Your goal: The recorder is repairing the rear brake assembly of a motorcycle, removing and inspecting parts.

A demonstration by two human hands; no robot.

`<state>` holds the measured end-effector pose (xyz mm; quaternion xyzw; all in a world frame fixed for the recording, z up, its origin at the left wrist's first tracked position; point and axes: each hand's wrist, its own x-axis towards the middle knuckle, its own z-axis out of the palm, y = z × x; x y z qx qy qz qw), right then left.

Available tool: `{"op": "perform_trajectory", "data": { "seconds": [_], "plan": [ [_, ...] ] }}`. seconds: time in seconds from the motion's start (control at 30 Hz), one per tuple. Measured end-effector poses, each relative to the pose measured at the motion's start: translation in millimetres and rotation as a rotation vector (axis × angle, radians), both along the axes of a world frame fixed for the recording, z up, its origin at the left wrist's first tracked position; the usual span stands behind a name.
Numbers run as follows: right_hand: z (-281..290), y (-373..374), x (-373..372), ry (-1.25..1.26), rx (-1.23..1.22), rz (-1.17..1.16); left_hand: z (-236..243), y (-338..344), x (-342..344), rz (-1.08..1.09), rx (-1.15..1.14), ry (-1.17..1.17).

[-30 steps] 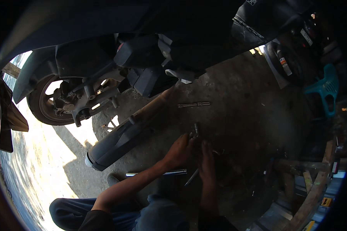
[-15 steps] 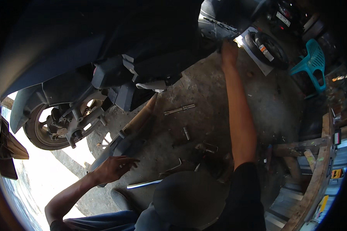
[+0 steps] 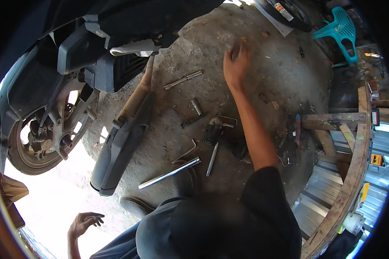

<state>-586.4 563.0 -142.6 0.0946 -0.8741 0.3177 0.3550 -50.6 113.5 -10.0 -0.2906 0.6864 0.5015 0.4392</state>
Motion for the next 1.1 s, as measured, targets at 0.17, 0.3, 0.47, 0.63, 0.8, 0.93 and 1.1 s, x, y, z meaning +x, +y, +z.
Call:
{"op": "perform_trajectory", "data": {
  "seconds": [0.17,0.3,0.47,0.63,0.8,0.93,1.1],
  "plan": [
    [-49,57,182,-0.609,0.08,0.257,8,-11,18,0.138,0.087,-0.071],
    [-52,20,243,-0.844,0.154,0.777,4,-17,17,0.093,0.084,-0.039],
    [-73,9,245,-0.768,0.806,0.911,-44,-2,-24,-0.105,0.165,0.135],
    [-97,16,239,-0.539,1.087,1.095,-56,12,-13,-0.052,0.27,0.321],
    [-93,-8,229,-0.607,1.166,1.022,-133,52,17,-0.082,0.367,0.612],
    [-17,-43,204,-0.669,0.887,0.825,-234,131,14,-0.096,-0.034,0.836],
    [92,-139,248,-0.869,0.166,0.853,-307,171,-29,-0.087,-0.391,1.266]
  ]
}}
